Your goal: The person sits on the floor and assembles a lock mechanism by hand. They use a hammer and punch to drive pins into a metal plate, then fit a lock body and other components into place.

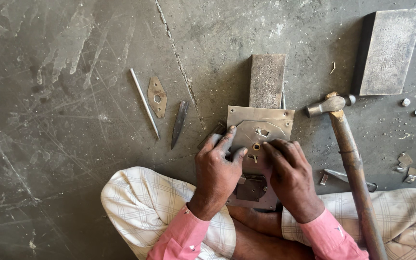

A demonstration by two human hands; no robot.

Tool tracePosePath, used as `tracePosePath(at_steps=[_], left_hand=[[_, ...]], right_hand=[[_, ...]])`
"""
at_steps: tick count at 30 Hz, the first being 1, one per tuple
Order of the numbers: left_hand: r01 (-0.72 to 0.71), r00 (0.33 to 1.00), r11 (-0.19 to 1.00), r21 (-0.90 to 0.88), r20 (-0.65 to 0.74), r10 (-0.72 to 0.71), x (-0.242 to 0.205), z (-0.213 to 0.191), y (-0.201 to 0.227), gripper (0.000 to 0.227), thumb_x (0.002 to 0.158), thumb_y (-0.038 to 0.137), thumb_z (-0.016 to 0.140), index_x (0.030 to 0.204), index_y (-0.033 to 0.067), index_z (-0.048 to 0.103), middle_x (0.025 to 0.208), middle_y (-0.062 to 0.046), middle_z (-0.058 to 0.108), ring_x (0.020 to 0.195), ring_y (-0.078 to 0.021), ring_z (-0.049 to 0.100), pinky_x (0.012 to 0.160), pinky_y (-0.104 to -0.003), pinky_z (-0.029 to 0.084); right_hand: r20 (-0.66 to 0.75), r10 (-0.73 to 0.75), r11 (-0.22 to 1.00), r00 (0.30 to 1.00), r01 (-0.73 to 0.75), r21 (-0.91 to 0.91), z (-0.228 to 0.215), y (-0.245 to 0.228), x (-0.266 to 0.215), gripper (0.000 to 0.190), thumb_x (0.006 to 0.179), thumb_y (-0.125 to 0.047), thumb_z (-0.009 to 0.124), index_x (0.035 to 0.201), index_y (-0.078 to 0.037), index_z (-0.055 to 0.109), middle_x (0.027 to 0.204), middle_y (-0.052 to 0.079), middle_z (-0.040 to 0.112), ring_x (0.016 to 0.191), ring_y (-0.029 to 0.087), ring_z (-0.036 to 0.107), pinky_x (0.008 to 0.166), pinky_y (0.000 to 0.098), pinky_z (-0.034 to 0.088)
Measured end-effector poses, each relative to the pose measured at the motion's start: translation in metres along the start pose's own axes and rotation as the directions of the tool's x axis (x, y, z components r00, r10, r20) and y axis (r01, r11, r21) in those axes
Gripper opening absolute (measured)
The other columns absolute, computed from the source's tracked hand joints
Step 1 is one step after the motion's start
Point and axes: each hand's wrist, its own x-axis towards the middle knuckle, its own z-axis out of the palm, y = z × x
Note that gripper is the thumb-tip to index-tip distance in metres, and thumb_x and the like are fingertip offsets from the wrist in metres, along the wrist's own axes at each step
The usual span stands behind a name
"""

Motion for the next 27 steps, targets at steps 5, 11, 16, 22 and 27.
tracePosePath(at_steps=[5, 11, 16, 22, 27], left_hand=[[0.005, 1.000, 1.000, -0.009, -0.004, -0.005, 0.000, 0.000, 0.000, 0.055, 0.074, 0.011, 0.088, 0.126, 0.0028, 0.071, 0.088, -0.013, 0.066, 0.073, -0.0282, 0.068, 0.065, -0.039, 0.055], [-0.002, 1.000, 1.000, -0.011, 0.001, 0.002, -0.001, 0.000, 0.000, 0.055, 0.074, 0.010, 0.087, 0.126, 0.0022, 0.071, 0.092, -0.013, 0.068, 0.081, -0.0314, 0.070, 0.069, -0.040, 0.057], [-0.051, 0.998, 0.998, 0.024, -0.040, 0.052, 0.000, 0.000, 0.000, 0.054, 0.074, 0.011, 0.088, 0.124, 0.0018, 0.072, 0.091, -0.014, 0.067, 0.081, -0.0324, 0.070, 0.069, -0.041, 0.057], [-0.027, 0.999, 1.000, -0.011, -0.027, 0.027, 0.000, -0.001, 0.001, 0.052, 0.076, 0.009, 0.086, 0.125, 0.0015, 0.072, 0.091, -0.013, 0.068, 0.080, -0.0298, 0.071, 0.068, -0.039, 0.057], [-0.042, 0.998, 0.999, 0.001, -0.038, 0.042, 0.000, 0.000, 0.001, 0.052, 0.075, 0.009, 0.086, 0.124, 0.0013, 0.072, 0.091, -0.014, 0.067, 0.081, -0.0313, 0.071, 0.069, -0.040, 0.057]], right_hand=[[0.104, -0.044, 0.999, 0.994, 0.047, -0.023, -0.006, -0.004, 0.008, 0.045, 0.077, 0.004, 0.072, 0.121, 0.005, 0.065, 0.112, 0.020, 0.064, 0.100, 0.035, 0.063, 0.086, 0.0428, 0.056], [0.111, -0.072, 0.996, 0.991, 0.077, -0.038, -0.005, -0.003, 0.011, 0.043, 0.083, -0.003, 0.074, 0.124, 0.005, 0.063, 0.107, 0.018, 0.063, 0.097, 0.033, 0.063, 0.084, 0.0415, 0.056], [0.124, -0.120, 0.987, 0.985, 0.131, -0.087, 0.002, 0.003, 0.010, 0.040, 0.086, -0.006, 0.075, 0.125, 0.004, 0.066, 0.106, 0.015, 0.065, 0.093, 0.028, 0.064, 0.078, 0.0380, 0.058], [0.154, -0.191, 0.959, 0.969, 0.218, -0.179, 0.007, 0.004, 0.010, 0.044, 0.085, -0.003, 0.072, 0.128, 0.004, 0.066, 0.111, 0.016, 0.066, 0.095, 0.028, 0.065, 0.080, 0.0380, 0.058], [0.161, -0.195, 0.958, 0.968, 0.222, -0.180, 0.004, 0.002, 0.008, 0.049, 0.081, 0.000, 0.070, 0.129, 0.004, 0.064, 0.112, 0.016, 0.064, 0.098, 0.031, 0.065, 0.082, 0.0411, 0.057]])
